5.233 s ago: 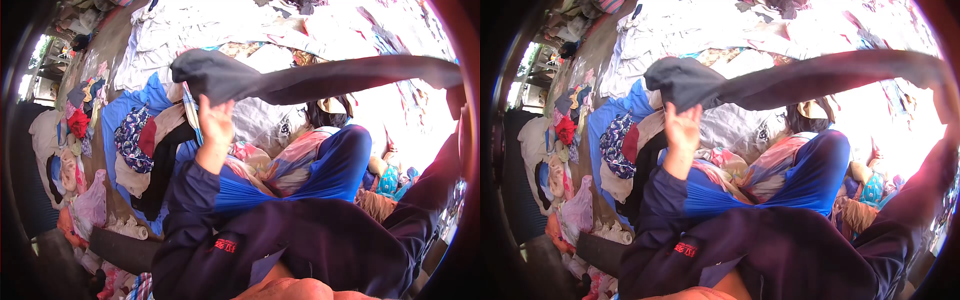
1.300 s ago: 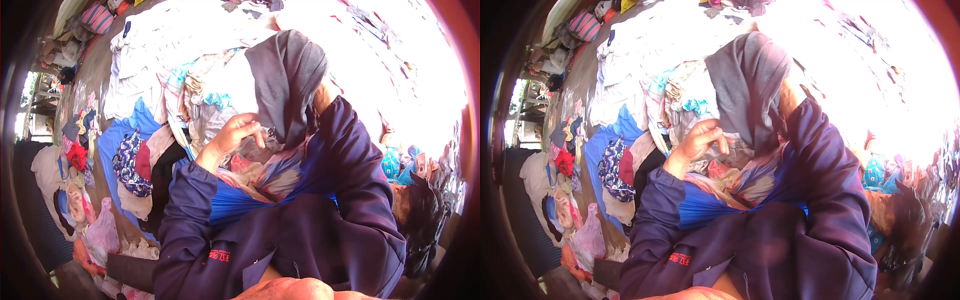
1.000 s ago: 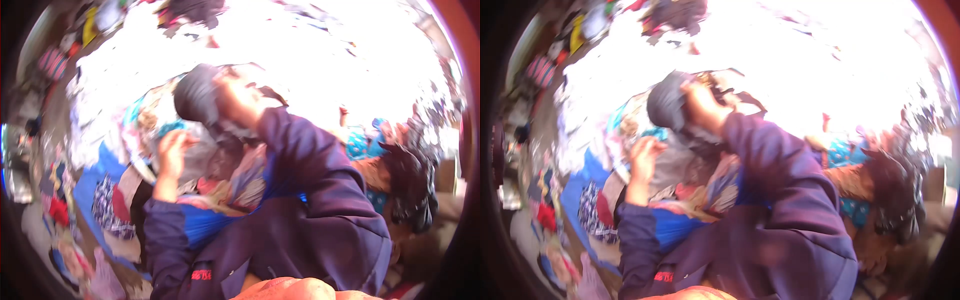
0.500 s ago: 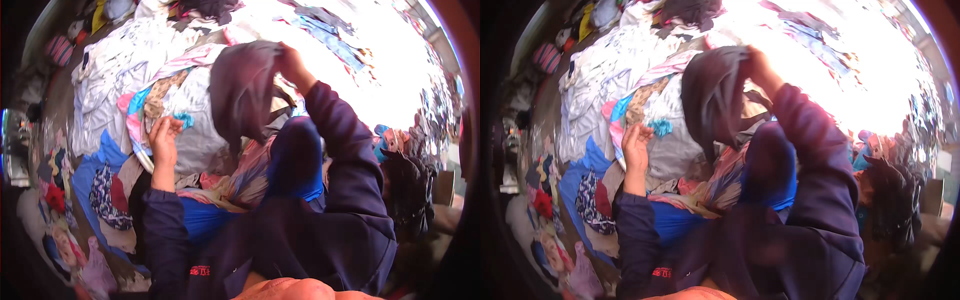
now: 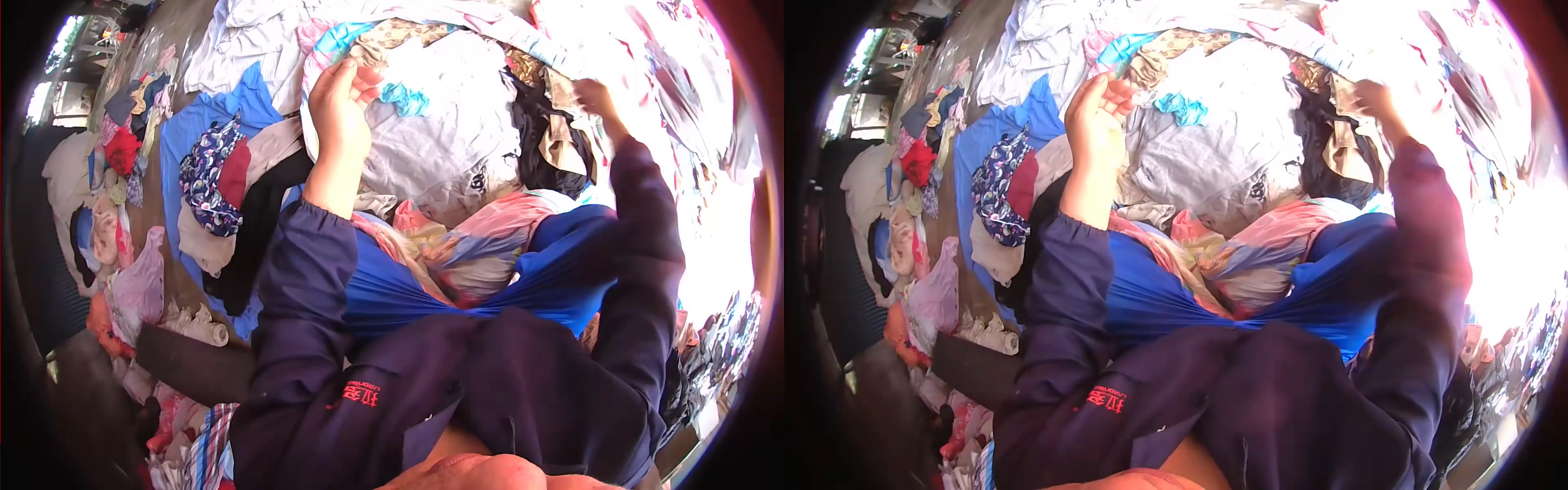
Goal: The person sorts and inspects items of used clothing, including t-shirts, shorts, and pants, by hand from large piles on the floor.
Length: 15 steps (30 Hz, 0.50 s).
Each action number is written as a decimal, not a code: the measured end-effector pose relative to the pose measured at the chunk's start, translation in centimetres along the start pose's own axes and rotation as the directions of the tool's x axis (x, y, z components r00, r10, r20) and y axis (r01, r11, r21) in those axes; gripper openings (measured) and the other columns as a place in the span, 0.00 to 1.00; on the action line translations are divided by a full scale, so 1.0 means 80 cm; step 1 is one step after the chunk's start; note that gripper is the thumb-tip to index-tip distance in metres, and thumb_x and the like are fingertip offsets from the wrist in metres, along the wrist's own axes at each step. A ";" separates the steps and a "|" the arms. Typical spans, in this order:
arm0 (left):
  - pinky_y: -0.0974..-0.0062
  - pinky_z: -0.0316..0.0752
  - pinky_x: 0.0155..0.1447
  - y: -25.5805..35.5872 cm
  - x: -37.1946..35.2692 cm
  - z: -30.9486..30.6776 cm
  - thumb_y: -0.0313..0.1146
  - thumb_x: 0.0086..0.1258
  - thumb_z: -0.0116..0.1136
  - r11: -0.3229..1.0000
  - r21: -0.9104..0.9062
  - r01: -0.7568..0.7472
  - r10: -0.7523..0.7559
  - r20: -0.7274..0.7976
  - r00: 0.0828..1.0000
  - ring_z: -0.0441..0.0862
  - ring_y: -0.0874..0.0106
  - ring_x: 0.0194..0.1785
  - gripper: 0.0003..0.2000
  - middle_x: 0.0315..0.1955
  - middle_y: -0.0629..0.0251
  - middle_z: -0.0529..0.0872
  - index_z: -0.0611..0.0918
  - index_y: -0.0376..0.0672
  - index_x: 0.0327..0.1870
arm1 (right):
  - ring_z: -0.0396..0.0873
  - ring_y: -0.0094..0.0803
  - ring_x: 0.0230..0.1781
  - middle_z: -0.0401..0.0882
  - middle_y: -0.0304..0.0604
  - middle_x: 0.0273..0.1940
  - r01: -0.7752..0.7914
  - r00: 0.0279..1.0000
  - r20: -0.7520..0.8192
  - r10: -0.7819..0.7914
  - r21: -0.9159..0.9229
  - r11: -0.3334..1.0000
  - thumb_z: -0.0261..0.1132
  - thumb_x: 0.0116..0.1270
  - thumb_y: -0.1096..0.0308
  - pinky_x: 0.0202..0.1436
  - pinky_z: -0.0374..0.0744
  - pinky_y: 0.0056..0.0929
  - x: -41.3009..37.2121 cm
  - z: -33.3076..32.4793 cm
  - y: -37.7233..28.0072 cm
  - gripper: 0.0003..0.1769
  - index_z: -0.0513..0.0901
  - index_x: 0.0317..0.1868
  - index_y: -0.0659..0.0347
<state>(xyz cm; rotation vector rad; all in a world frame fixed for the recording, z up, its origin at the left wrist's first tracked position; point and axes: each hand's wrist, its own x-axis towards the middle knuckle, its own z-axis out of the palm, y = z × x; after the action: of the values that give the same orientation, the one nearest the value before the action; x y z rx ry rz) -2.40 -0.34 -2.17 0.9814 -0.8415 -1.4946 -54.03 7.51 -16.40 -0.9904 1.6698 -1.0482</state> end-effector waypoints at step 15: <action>0.70 0.76 0.46 0.034 -0.007 -0.049 0.35 0.76 0.55 0.998 -0.048 -0.048 0.043 -0.093 0.995 0.84 0.67 0.39 0.09 0.33 0.63 0.85 0.82 0.39 0.44 | 0.77 0.55 0.57 0.78 0.59 0.54 0.029 0.994 -0.077 -0.084 -0.539 0.842 0.67 0.54 0.64 0.62 0.76 0.44 -0.026 0.521 0.182 0.18 0.85 0.46 0.62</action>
<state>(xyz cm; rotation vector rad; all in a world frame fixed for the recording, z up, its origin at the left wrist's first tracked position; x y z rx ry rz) 2.25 -0.10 -1.23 0.9806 -0.7525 -1.4144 -16.20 5.24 -39.21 -1.3691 2.0873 -0.6730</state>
